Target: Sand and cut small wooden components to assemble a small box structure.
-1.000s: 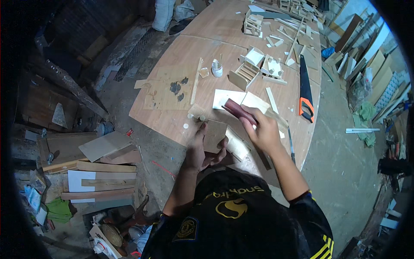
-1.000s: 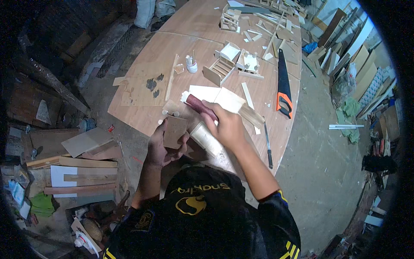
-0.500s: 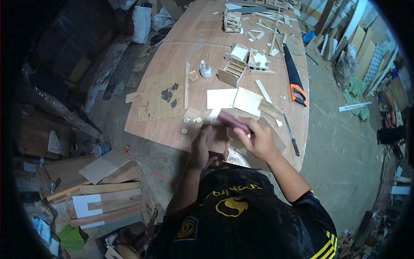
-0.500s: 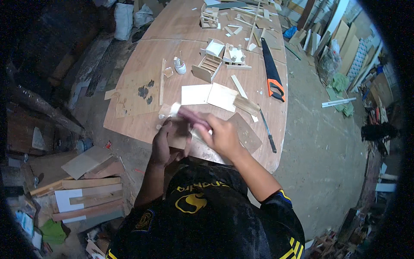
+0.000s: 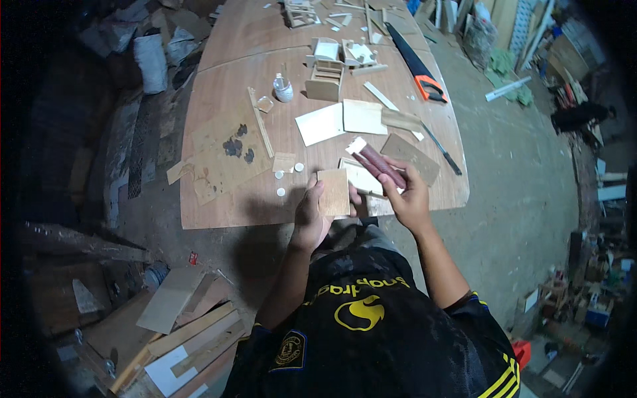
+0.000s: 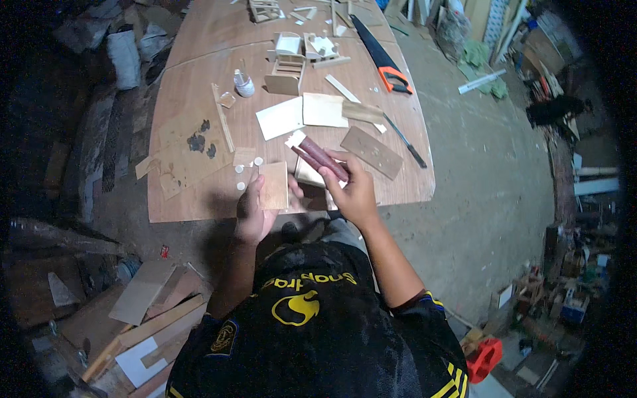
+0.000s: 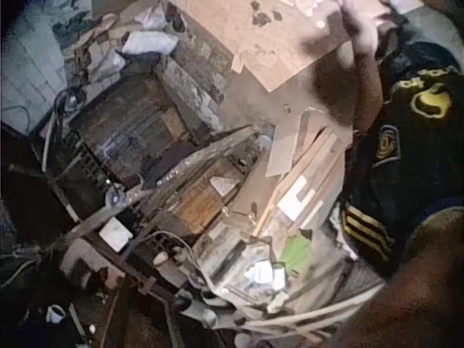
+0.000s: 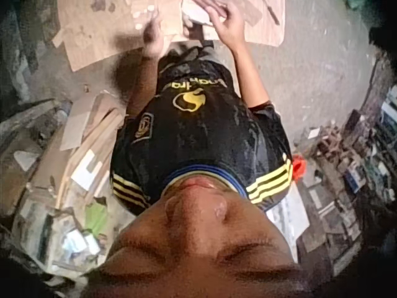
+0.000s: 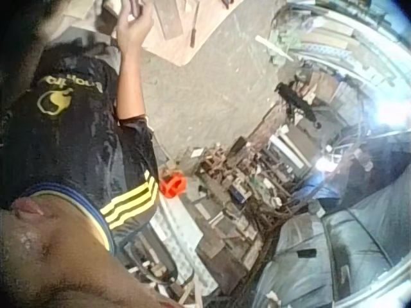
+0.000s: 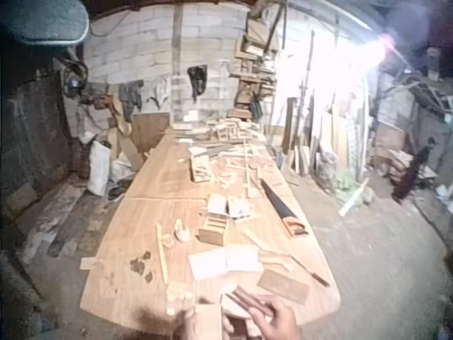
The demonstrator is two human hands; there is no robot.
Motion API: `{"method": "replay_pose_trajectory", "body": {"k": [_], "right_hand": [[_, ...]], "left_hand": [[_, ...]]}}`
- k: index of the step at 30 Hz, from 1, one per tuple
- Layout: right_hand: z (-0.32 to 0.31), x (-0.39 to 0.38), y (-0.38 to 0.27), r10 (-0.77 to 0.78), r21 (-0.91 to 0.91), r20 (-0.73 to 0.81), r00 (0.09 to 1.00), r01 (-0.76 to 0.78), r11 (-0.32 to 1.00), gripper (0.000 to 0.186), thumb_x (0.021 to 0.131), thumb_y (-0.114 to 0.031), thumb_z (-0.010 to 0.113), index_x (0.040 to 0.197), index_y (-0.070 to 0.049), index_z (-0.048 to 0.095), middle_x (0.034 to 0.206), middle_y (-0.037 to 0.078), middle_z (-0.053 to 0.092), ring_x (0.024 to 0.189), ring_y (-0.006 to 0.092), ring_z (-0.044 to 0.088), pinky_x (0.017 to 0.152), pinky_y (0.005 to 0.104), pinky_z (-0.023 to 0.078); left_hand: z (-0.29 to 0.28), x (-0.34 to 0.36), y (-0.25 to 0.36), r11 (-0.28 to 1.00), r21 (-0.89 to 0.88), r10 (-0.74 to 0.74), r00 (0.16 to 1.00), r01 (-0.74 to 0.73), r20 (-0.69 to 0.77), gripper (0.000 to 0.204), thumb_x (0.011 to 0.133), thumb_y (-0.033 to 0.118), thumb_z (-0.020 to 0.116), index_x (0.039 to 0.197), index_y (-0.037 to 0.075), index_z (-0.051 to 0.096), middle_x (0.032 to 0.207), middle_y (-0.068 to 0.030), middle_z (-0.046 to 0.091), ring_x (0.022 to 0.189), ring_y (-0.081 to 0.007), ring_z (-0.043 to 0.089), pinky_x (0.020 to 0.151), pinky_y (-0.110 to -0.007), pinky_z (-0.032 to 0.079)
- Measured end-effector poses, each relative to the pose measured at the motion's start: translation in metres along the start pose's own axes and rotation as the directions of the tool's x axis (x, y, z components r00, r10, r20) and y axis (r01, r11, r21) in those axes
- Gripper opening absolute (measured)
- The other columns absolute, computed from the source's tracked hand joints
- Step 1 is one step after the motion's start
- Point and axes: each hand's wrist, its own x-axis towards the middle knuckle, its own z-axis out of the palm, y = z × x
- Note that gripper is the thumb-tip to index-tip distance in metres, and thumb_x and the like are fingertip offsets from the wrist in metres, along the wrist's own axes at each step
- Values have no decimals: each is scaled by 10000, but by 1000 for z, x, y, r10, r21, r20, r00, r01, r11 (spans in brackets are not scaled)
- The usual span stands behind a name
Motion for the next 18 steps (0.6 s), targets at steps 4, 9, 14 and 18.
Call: {"method": "replay_pose_trajectory", "body": {"k": [4,9,14,18], "right_hand": [[-1,-40,-18,78,183,-157,985,-49,982,325,885,-68,667,1172,50,571,1041,162,680,950,172,643,824,280,492],[8,-68,-21,-393,-203,-223,892,352,914,368,785,-55,754,1126,0,626,823,161,686,703,233,687,651,304,532],[4,-58,-4,-208,-295,-446,871,77,952,288,827,-52,713,1102,-15,640,784,117,675,675,154,661,601,279,517],[-37,-50,24,102,118,-671,734,-29,993,342,945,-108,605,1250,12,505,953,92,629,693,92,557,612,223,452]], "left_hand": [[-16,3,-23,890,408,302,933,-204,-193,299,1008,260,377,1113,-2,475,1010,-134,566,910,-193,576,780,-331,497],[9,8,-8,872,463,267,948,-160,-176,145,1002,151,438,980,8,446,966,-111,545,796,-129,564,690,-264,506],[40,5,-3,987,125,130,968,-104,-215,141,979,121,497,915,16,427,821,-63,556,665,-119,569,595,-289,535],[-25,37,-35,617,764,313,950,-189,-17,228,903,117,624,786,24,452,625,-42,536,552,-114,490,493,-277,374]]}}
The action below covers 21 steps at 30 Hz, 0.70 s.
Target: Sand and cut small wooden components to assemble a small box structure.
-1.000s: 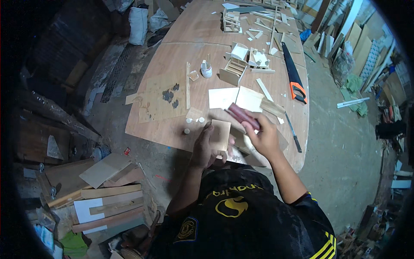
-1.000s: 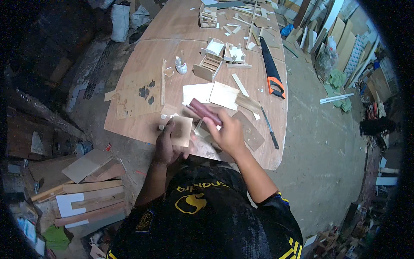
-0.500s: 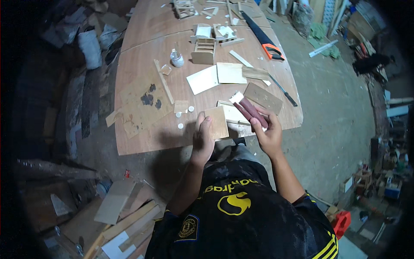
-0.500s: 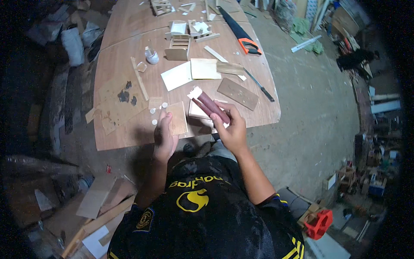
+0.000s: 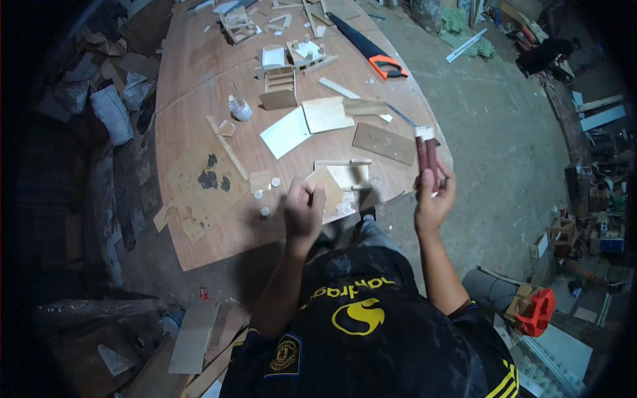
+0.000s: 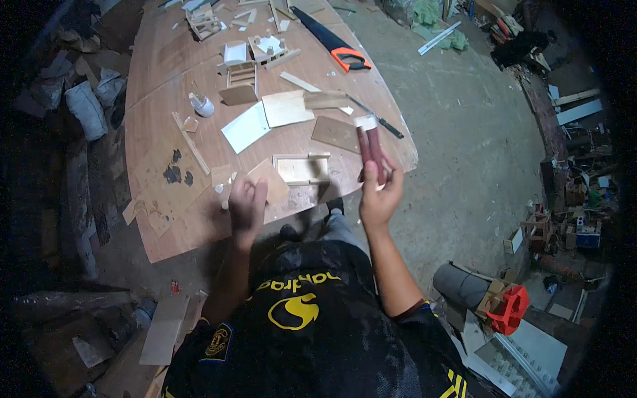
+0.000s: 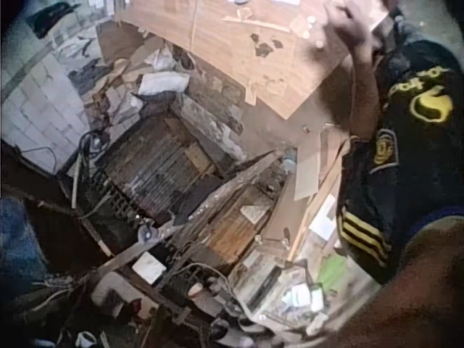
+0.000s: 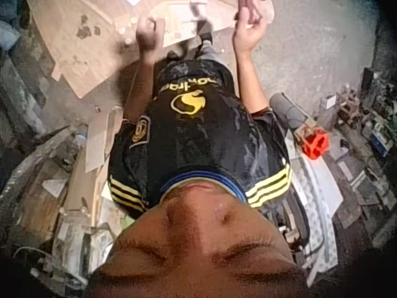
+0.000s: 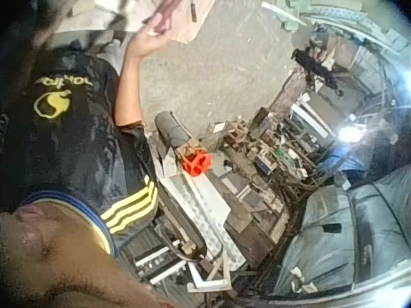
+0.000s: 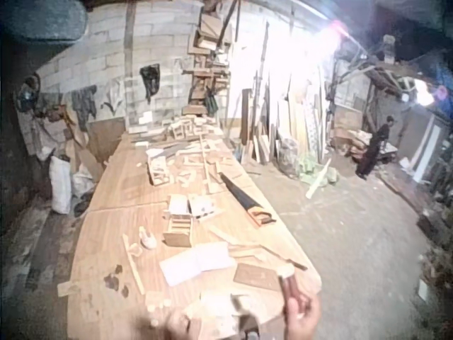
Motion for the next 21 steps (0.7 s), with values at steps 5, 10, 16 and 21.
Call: {"method": "replay_pose_trajectory", "body": {"k": [5,10,16,21], "right_hand": [[-13,11,28,145,59,9,989,-146,988,338,959,-171,601,1229,15,516,876,83,628,678,78,547,576,204,421],[-25,17,41,287,16,19,958,-287,958,323,967,-225,591,1224,-40,525,713,14,585,565,42,474,489,191,322],[-46,40,49,305,-7,22,952,-305,952,347,969,-239,591,1242,-37,519,705,3,578,561,34,463,489,185,317],[-65,57,60,329,17,-58,943,-329,944,330,958,-175,605,1236,-12,533,744,27,604,579,40,494,486,176,335]], "left_hand": [[15,37,-110,911,413,0,999,-16,38,225,876,179,674,810,17,532,623,-94,570,607,-160,612,539,-299,450],[61,65,-142,831,556,-11,997,-35,78,219,772,207,729,740,58,571,673,-152,616,655,-366,624,596,-439,490],[77,75,-169,724,687,-183,977,61,107,239,776,273,698,819,52,615,760,-183,655,742,-381,646,672,-455,513],[88,81,-159,697,715,-217,967,59,131,230,792,260,675,846,40,633,769,-181,661,749,-372,651,690,-461,513]]}}
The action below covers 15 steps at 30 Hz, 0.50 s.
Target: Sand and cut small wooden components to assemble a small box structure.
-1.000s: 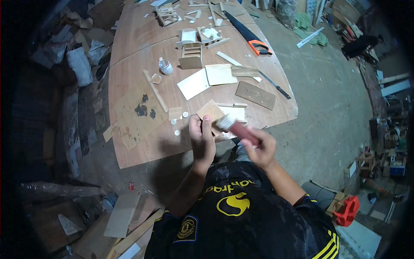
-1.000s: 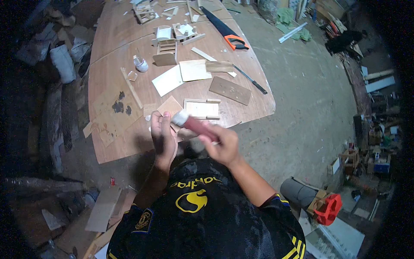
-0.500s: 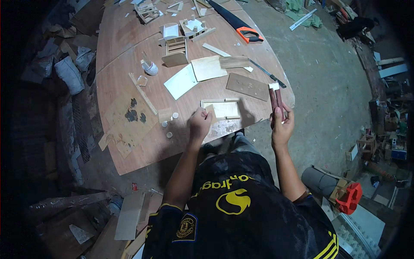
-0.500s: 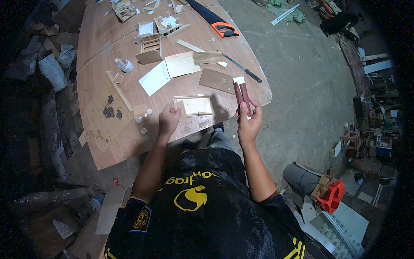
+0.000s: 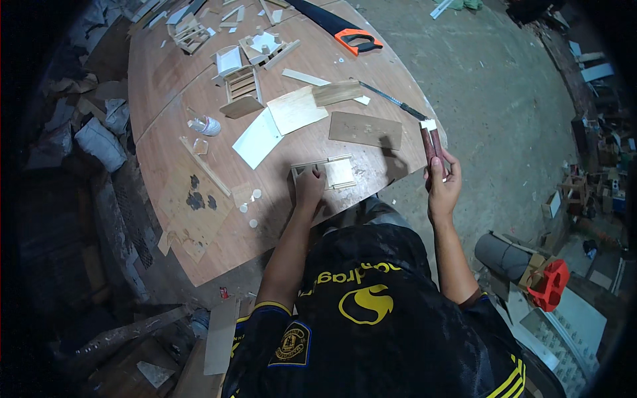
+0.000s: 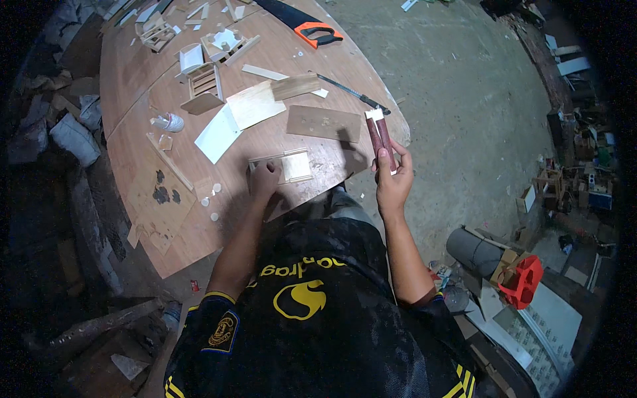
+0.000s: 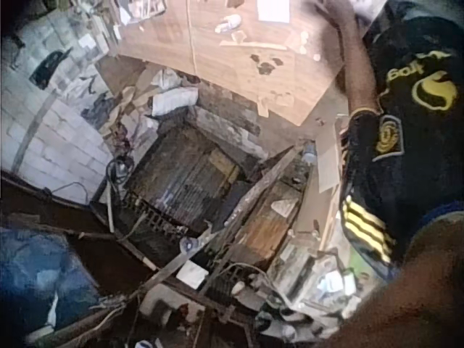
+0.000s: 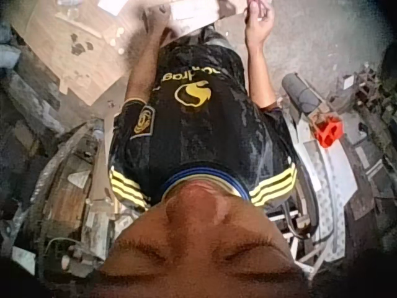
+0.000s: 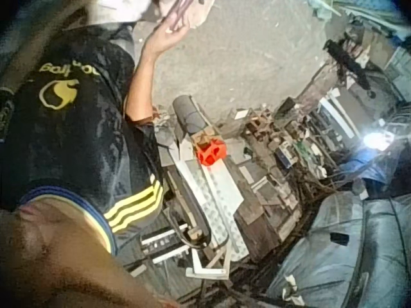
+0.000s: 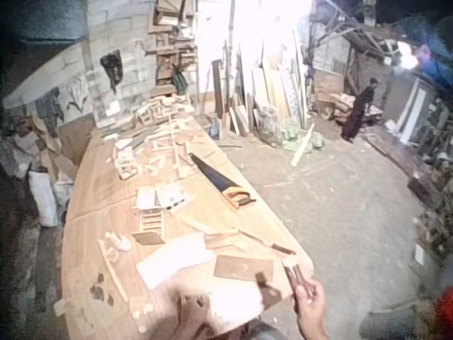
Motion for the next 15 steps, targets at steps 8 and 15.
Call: {"method": "replay_pose_trajectory", "body": {"k": [8,15], "right_hand": [[-6,6,5,66,-2,-30,997,-66,998,340,961,-178,599,1245,-5,530,739,20,603,585,40,498,486,178,334],[-9,9,14,60,-30,-24,998,-60,998,334,963,-196,597,1239,-20,534,719,8,593,555,32,466,475,185,322]], "left_hand": [[5,1,9,997,-8,74,997,-74,-26,220,830,179,657,756,-8,569,714,-211,632,714,-410,636,667,-485,503],[11,-2,10,997,-3,82,997,-82,5,214,830,163,649,758,-10,548,723,-213,608,730,-410,617,669,-497,480]]}}
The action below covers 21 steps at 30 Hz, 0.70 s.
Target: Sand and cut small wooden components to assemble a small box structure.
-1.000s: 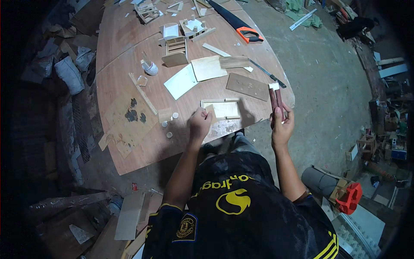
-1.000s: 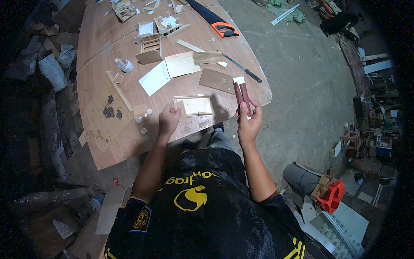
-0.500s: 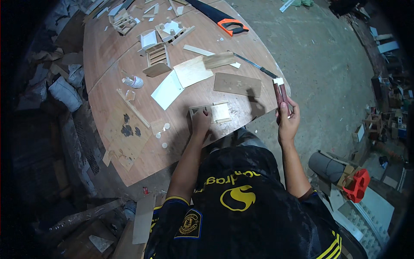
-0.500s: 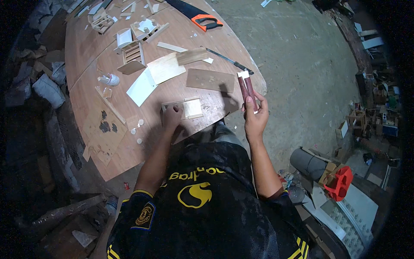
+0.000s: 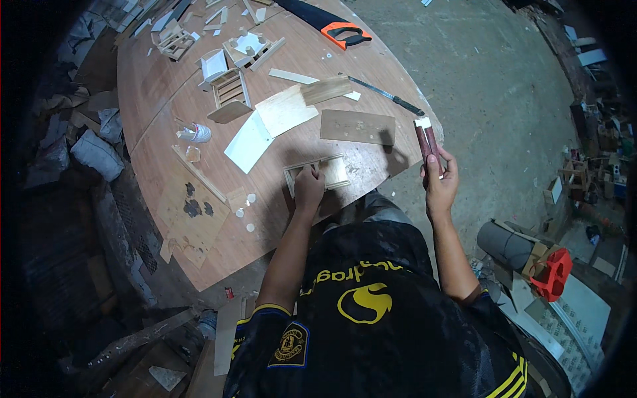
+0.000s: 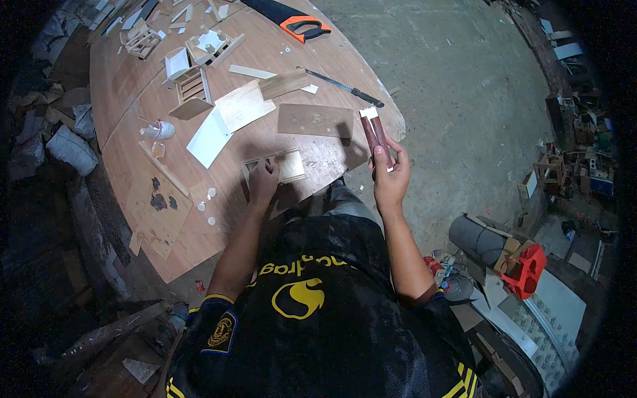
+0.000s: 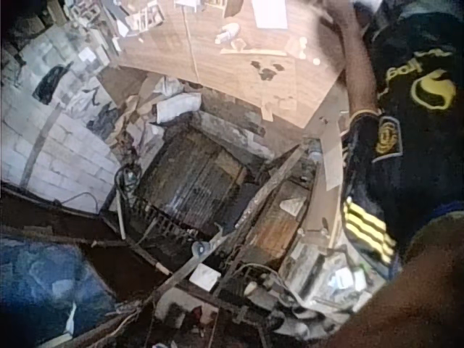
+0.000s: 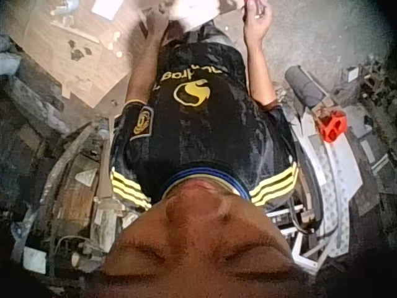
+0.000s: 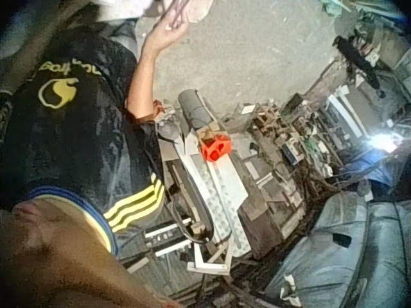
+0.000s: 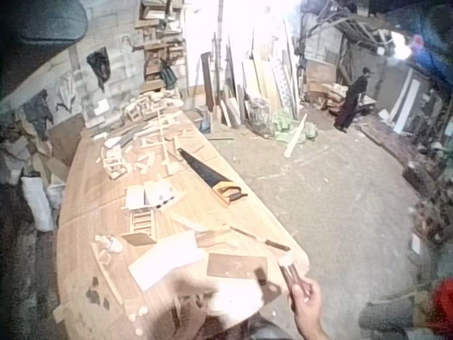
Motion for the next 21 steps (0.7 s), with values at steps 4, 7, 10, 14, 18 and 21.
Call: {"method": "replay_pose_trajectory", "body": {"k": [4,7,10,14,18,21], "right_hand": [[-1,3,3,-27,4,-2,1000,27,1000,331,966,-213,592,1240,-35,535,682,-4,582,510,21,434,449,184,298],[-1,4,5,-30,-8,-6,1000,30,1000,337,965,-213,594,1245,-35,535,684,-4,583,516,22,439,454,183,303],[-3,4,5,-4,-5,7,1000,4,1000,344,962,-216,599,1249,-37,537,688,-4,584,525,23,445,460,181,308],[-2,4,4,-16,-7,-1,1000,16,1000,345,959,-221,605,1245,-40,543,691,-4,585,528,22,446,461,181,309],[-2,5,6,-16,-9,8,1000,16,1000,343,958,-225,607,1240,-39,547,693,-3,587,521,22,441,457,182,306],[-2,6,7,-27,-11,13,1000,27,1000,341,959,-225,605,1238,-37,547,692,-1,588,520,22,441,456,182,307]], "left_hand": [[1,0,5,1000,-11,-11,1000,12,15,212,827,163,658,766,-9,549,730,-213,610,734,-412,615,679,-498,479],[2,0,0,1000,-15,-4,1000,4,19,220,825,167,665,768,-10,547,733,-209,611,734,-411,617,674,-495,481],[4,2,1,1000,-17,-12,999,12,32,227,821,176,678,764,-8,557,728,-206,618,729,-407,622,669,-487,486],[5,3,4,1000,-26,-16,999,17,34,243,817,197,689,754,-5,570,712,-206,622,716,-408,625,664,-481,489],[8,2,1,998,-41,-51,998,53,39,262,817,223,694,747,-3,581,699,-208,627,704,-410,628,655,-475,492],[8,2,5,997,-44,-55,997,57,48,267,819,233,693,762,-7,590,712,-215,633,708,-408,633,655,-471,495]]}}
